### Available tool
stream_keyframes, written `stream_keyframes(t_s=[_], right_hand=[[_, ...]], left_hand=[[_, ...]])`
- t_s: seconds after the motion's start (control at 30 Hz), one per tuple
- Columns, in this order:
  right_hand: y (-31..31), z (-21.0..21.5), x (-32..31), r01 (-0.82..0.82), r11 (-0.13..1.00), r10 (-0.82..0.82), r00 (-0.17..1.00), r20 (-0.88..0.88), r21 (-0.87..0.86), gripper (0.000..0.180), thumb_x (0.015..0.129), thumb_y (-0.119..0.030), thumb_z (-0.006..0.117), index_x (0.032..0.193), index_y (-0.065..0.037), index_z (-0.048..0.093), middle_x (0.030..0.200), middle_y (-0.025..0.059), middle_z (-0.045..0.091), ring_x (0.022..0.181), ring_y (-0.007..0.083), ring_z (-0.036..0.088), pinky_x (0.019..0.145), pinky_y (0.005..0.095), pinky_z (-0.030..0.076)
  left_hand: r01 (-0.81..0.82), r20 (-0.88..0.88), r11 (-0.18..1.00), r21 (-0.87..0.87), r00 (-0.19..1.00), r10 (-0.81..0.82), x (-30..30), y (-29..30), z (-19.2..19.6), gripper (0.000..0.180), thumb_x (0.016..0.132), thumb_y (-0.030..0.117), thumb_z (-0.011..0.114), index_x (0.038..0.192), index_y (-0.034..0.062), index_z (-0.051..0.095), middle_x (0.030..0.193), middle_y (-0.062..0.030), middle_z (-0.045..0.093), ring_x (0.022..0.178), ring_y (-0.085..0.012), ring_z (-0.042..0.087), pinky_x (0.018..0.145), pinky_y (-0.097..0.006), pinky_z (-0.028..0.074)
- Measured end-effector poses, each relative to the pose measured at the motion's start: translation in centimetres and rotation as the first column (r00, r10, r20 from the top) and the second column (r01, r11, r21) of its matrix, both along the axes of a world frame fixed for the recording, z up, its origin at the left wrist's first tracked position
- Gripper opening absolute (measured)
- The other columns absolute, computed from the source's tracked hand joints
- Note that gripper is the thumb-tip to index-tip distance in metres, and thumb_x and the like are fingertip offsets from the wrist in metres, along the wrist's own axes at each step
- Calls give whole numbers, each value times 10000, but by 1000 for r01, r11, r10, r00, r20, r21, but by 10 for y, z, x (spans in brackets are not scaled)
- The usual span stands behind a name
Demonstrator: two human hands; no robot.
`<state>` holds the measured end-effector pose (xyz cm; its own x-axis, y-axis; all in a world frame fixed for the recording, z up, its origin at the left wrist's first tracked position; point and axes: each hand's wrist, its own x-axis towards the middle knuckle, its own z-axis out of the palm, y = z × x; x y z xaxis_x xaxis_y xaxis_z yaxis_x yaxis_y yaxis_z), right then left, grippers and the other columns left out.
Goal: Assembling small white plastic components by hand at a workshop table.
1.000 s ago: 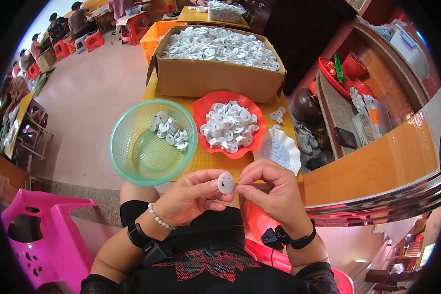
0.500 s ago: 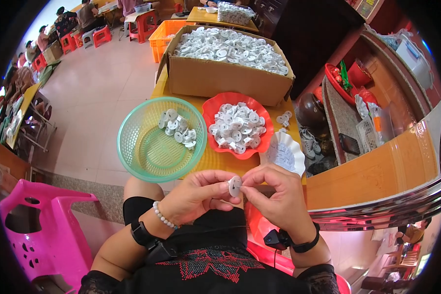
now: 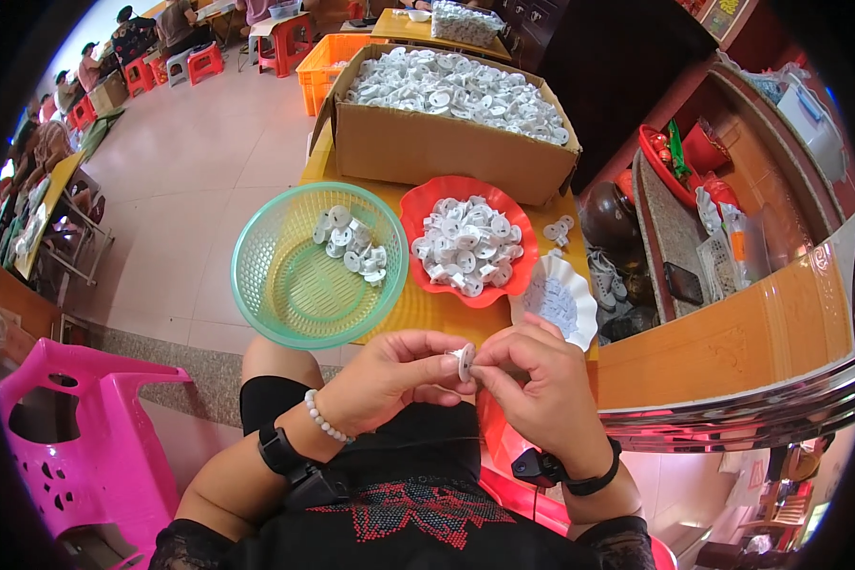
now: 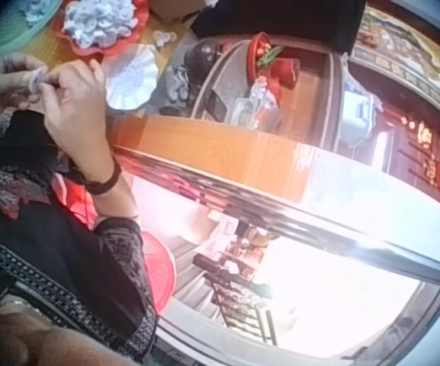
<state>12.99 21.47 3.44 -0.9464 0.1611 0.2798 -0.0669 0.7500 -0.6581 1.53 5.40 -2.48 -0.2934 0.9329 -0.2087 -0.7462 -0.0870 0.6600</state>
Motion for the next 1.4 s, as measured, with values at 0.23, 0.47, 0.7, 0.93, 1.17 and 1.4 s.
stream_keyframes(t_s=[0.23, 0.47, 0.7, 0.93, 1.17, 1.4], right_hand=[[3, 2, 0, -7, 998, 8, 1000, 15, -60, 68, 781, -82, 676, 823, -72, 623, 800, 27, 640, 724, 222, 620, 1007, 492, 347], [3, -5, -1, -2, 999, -1, 999, -54, -53, 81, 777, -64, 659, 827, -71, 596, 812, 38, 630, 759, 231, 619, 1029, 520, 322], [-1, -11, -5, -9, 997, 17, 995, -102, 78, 97, 781, -43, 634, 844, -68, 566, 847, 55, 607, 802, 259, 607, 1007, 532, 334], [2, -13, -5, -1, 998, 7, 996, -89, 70, 90, 790, -51, 641, 862, -70, 590, 860, 55, 617, 796, 257, 616, 1021, 537, 322], [13, -20, -7, -45, 994, 40, 998, -50, -98, 115, 798, -81, 675, 895, -53, 619, 873, 48, 644, 746, 222, 638, 976, 483, 383], [-3, -16, -22, -42, 931, 37, 999, -19, -363, 282, 743, -67, 748, 978, 1, 607, 896, 89, 619, 765, 155, 628, 658, 269, 495]], left_hand=[[5, 48, 1000, 31, 999, -7, -3, 0, -6, 289, 918, 117, 595, 1179, -6, 577, 1051, -113, 653, 932, -189, 665, 765, -277, 571], [12, 87, 999, 53, 996, -17, -5, 3, -8, 296, 919, 120, 593, 1186, -7, 575, 1050, -112, 653, 929, -189, 667, 759, -279, 575], [-13, 55, 999, 35, 998, 11, -4, 4, -9, 279, 916, 100, 594, 1174, -4, 582, 1039, -108, 654, 928, -181, 664, 757, -271, 575], [-30, 87, 999, 25, 996, 28, -4, 4, -8, 270, 918, 115, 598, 1163, 2, 582, 1046, -108, 652, 927, -183, 665, 755, -268, 574], [-16, 81, 999, 29, 997, 14, -6, 4, -9, 261, 920, 131, 596, 1147, 5, 572, 1056, -111, 644, 930, -189, 663, 750, -279, 577], [-70, 44, 994, -79, 996, 73, -11, 2, -12, 328, 918, 141, 599, 1218, 44, 511, 1088, -96, 624, 922, -180, 658, 758, -319, 581]])
